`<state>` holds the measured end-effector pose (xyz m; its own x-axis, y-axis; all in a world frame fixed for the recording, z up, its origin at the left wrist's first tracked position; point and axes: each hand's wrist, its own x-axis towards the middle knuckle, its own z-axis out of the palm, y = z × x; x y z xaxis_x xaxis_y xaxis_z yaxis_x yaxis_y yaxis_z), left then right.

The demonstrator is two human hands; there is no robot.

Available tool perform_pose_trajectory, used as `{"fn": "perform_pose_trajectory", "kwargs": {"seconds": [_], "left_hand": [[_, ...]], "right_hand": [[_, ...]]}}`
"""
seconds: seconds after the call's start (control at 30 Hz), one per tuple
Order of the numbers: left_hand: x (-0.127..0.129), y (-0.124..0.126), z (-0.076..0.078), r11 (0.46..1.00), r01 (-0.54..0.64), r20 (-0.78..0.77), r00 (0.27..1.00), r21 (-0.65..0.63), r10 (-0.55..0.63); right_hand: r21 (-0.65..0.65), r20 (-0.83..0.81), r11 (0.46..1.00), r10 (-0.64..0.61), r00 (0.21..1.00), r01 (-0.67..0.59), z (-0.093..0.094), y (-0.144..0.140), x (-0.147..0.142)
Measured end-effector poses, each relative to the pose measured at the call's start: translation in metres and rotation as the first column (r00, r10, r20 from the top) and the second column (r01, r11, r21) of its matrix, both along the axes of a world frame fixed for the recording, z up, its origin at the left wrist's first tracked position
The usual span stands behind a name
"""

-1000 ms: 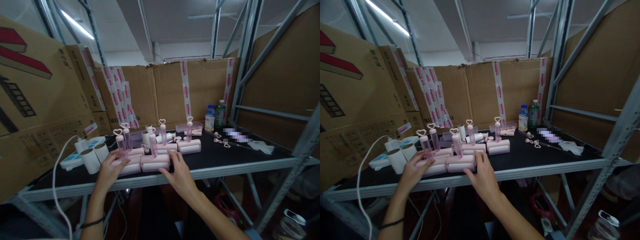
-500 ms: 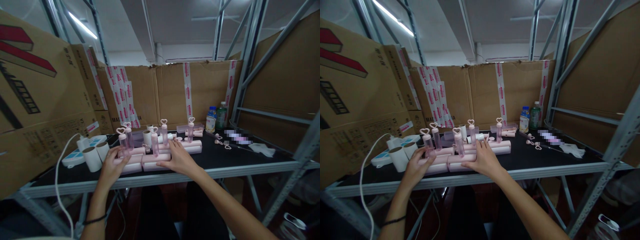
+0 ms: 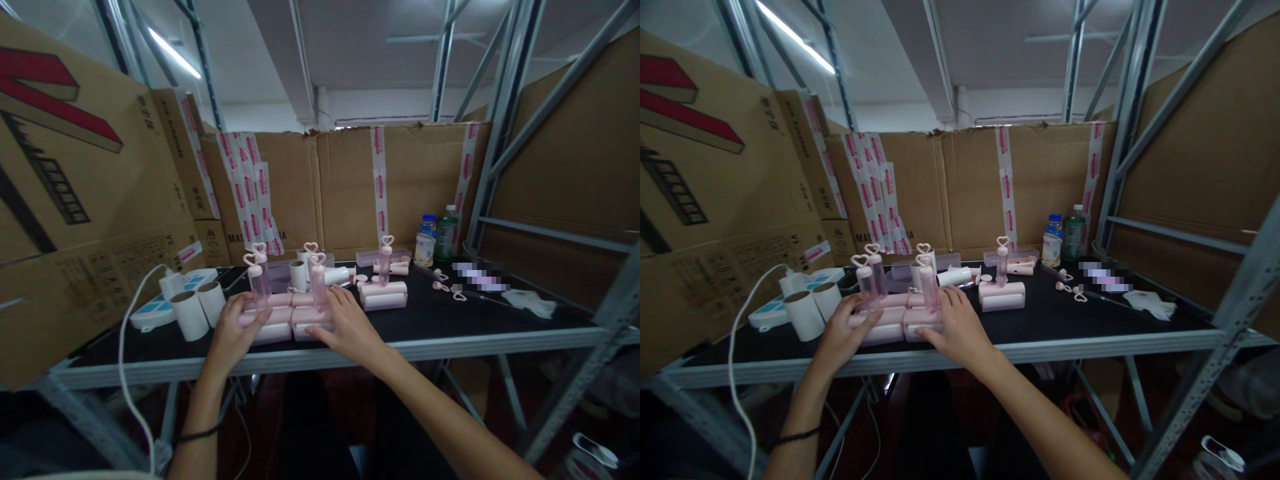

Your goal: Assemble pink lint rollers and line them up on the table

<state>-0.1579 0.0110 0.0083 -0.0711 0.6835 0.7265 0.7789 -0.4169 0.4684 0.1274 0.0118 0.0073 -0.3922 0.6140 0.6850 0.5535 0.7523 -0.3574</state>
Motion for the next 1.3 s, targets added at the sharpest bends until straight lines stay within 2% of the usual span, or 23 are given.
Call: {"fn": "perform_pose_trajectory", "kwargs": {"seconds": [0.17,0.33,0.43,0.5,0.57,0.67,0.73,0.77,0.87,1.0,1.3], "left_hand": [[0.0,-0.003,0.003,0.999,-0.018,0.019,1.0,0.029,0.018],[-0.002,-0.004,0.003,1.0,-0.004,0.038,0.999,-0.002,0.004],[-0.003,-0.004,0.002,1.0,0.001,0.045,0.999,-0.014,0.0],[-0.003,-0.004,0.001,1.0,0.003,0.05,0.999,-0.016,-0.002],[-0.003,-0.003,0.0,1.0,0.006,0.053,0.999,-0.019,-0.005],[-0.001,-0.003,-0.001,1.0,0.016,0.055,0.998,-0.026,-0.015],[-0.001,-0.003,-0.002,0.999,0.025,0.053,0.998,-0.03,-0.023],[-0.001,-0.003,-0.003,0.999,0.028,0.052,0.998,-0.03,-0.026],[-0.001,-0.003,-0.003,0.999,0.027,0.048,0.998,-0.025,-0.026],[-0.001,-0.003,-0.003,0.999,0.027,0.041,0.999,-0.023,-0.026],[-0.004,0.0,-0.004,0.999,0.035,0.017,0.999,-0.007,-0.035]], "right_hand": [[-0.014,-0.061,1.0,0.026,0.998,-0.027,-0.005,0.003,0.011],[-0.024,-0.039,0.994,0.104,0.994,-0.105,-0.009,0.003,0.016],[0.016,-0.108,0.995,0.096,0.99,-0.095,-0.007,-0.001,0.025],[0.058,-0.213,0.998,0.036,0.976,-0.025,-0.005,-0.002,0.038],[0.065,-0.342,0.99,-0.093,0.935,0.122,-0.007,0.001,0.057],[-0.009,-0.501,0.93,-0.322,0.803,0.368,-0.014,0.016,0.09],[-0.072,-0.54,0.888,-0.418,0.731,0.455,-0.021,0.03,0.109],[-0.098,-0.537,0.881,-0.439,0.72,0.464,-0.024,0.036,0.116],[-0.141,-0.484,0.907,-0.412,0.772,0.396,-0.033,0.053,0.127],[-0.147,-0.396,0.948,-0.318,0.861,0.282,-0.041,0.064,0.124],[-0.104,-0.288,0.975,-0.217,0.933,0.195,-0.046,0.053,0.108]]}}
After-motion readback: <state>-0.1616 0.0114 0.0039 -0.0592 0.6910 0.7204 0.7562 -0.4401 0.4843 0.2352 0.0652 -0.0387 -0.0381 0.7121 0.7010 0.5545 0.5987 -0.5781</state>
